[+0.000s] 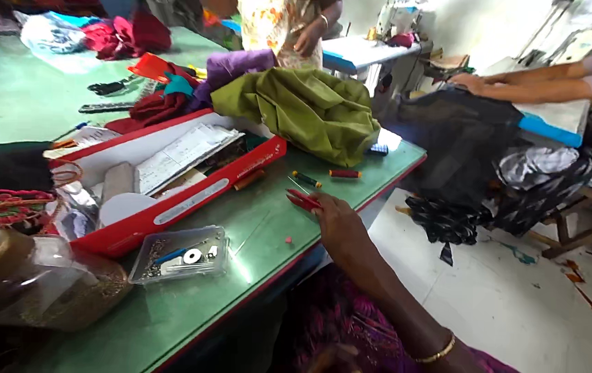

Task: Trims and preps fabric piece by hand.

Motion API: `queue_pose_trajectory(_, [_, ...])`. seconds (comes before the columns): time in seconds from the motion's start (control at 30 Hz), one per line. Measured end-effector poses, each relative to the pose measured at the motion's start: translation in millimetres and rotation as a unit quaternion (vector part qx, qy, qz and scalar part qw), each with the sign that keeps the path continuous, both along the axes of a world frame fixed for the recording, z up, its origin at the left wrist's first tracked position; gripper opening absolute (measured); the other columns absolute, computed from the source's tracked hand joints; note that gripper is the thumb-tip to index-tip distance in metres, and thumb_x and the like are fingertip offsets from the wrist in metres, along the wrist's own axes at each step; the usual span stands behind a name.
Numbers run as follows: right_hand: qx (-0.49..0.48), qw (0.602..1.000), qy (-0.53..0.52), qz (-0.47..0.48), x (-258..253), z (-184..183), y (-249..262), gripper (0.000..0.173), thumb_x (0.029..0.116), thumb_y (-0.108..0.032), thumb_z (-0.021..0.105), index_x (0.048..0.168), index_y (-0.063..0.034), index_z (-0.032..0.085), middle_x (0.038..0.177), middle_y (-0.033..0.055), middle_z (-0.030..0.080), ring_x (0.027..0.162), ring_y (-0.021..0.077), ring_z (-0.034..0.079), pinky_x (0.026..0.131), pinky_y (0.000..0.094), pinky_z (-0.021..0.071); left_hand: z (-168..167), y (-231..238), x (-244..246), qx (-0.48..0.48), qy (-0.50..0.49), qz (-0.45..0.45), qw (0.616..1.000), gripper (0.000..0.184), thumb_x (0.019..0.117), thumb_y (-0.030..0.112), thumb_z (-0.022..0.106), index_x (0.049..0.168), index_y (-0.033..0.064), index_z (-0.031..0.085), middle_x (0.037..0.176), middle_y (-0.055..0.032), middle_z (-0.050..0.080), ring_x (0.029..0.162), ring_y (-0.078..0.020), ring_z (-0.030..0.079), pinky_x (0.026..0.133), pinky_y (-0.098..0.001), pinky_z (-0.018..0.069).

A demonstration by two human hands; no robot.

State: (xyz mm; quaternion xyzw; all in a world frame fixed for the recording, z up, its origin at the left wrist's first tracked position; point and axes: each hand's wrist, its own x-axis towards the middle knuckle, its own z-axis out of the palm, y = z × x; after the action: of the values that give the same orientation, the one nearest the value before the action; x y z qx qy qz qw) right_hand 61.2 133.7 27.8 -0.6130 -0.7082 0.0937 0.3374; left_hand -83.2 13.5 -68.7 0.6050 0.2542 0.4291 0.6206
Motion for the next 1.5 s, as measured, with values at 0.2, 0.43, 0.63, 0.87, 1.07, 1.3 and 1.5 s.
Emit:
queue_pose_trajectory(0.2, [-0.082,0.962,0.258,0.030,40,7,-12,0.031,0.1079,-0.009,0.045,0.133,0.0021,0.060,0.111,0.0116,0.069,0.088,0.0108,0.067,0.082,0.0286,0.0555,1,-2,1,0.003,0.001,0.010,1.000,0.016,0.1014,0.015,0.060,0.097,0.0000,0.065,0.108,0.0011,0.071,0.115,0.0029,0.060,0.101,-0.0205,0.0493])
queue_pose_trajectory(0.43, [-0.224,0.713,0.649,0.143,88,-36,-135,0.034,0.0967,-0.041,0.066,0.124,-0.0210,0.070,0.096,-0.0086,0.071,0.075,-0.0053,0.063,0.069,0.0092,0.0528,1,-2,7,0.024,0.024,0.013,0.999,0.018,0.1019,0.018,0.060,0.096,0.0016,0.064,0.113,0.0008,0.070,0.117,0.0044,0.058,0.100,-0.0165,0.0477])
queue_pose_trajectory(0.63, [-0.138,0.887,0.441,-0.001,69,-57,-215,0.046,0.0915,-0.037,0.072,0.127,-0.0081,0.063,0.109,-0.0164,0.070,0.089,-0.0125,0.062,0.077,0.0122,0.0532,-1,1,16,0.069,0.050,0.018,0.996,0.025,0.1028,0.023,0.059,0.095,-0.0005,0.064,0.116,-0.0056,0.069,0.115,0.0025,0.059,0.097,-0.0148,0.0479])
queue_pose_trajectory(0.87, [-0.043,0.984,0.152,-0.079,55,-76,-233,0.040,0.0927,-0.021,0.074,0.120,0.0077,0.069,0.102,0.0204,0.076,0.092,0.0185,0.074,0.085,0.0274,0.0575,0,-3,22,0.090,0.071,0.017,0.993,0.025,0.1034,0.025,0.059,0.095,0.0019,0.065,0.118,-0.0046,0.068,0.120,0.0005,0.057,0.102,-0.0172,0.0463])
queue_pose_trajectory(1.07, [-0.015,0.991,0.079,-0.105,51,-86,-232,0.041,0.0952,-0.029,0.071,0.124,0.0004,0.071,0.091,0.0172,0.075,0.074,0.0227,0.072,0.063,0.0332,0.0570,5,-6,24,0.102,0.083,0.009,0.991,0.027,0.1041,0.026,0.058,0.095,0.0021,0.064,0.119,-0.0047,0.068,0.122,0.0001,0.056,0.105,-0.0178,0.0448])
queue_pose_trajectory(1.3, [0.003,0.993,0.077,-0.093,51,-91,-233,0.042,0.0959,-0.033,0.069,0.124,-0.0012,0.072,0.085,0.0160,0.073,0.066,0.0216,0.069,0.056,0.0318,0.0537,5,-6,27,0.101,0.087,0.010,0.991,0.026,0.1041,0.025,0.058,0.095,0.0025,0.064,0.120,-0.0042,0.067,0.122,0.0002,0.056,0.103,-0.0177,0.0458])
queue_pose_trajectory(1.5, [0.015,0.992,0.068,-0.109,49,-91,-229,0.044,0.0984,-0.035,0.066,0.125,0.0006,0.070,0.090,0.0157,0.074,0.070,0.0200,0.071,0.058,0.0302,0.0548,7,-8,29,0.106,0.096,-0.001,0.990,0.026,0.1030,0.024,0.059,0.093,0.0009,0.065,0.119,-0.0058,0.067,0.122,0.0002,0.055,0.103,-0.0169,0.0446])
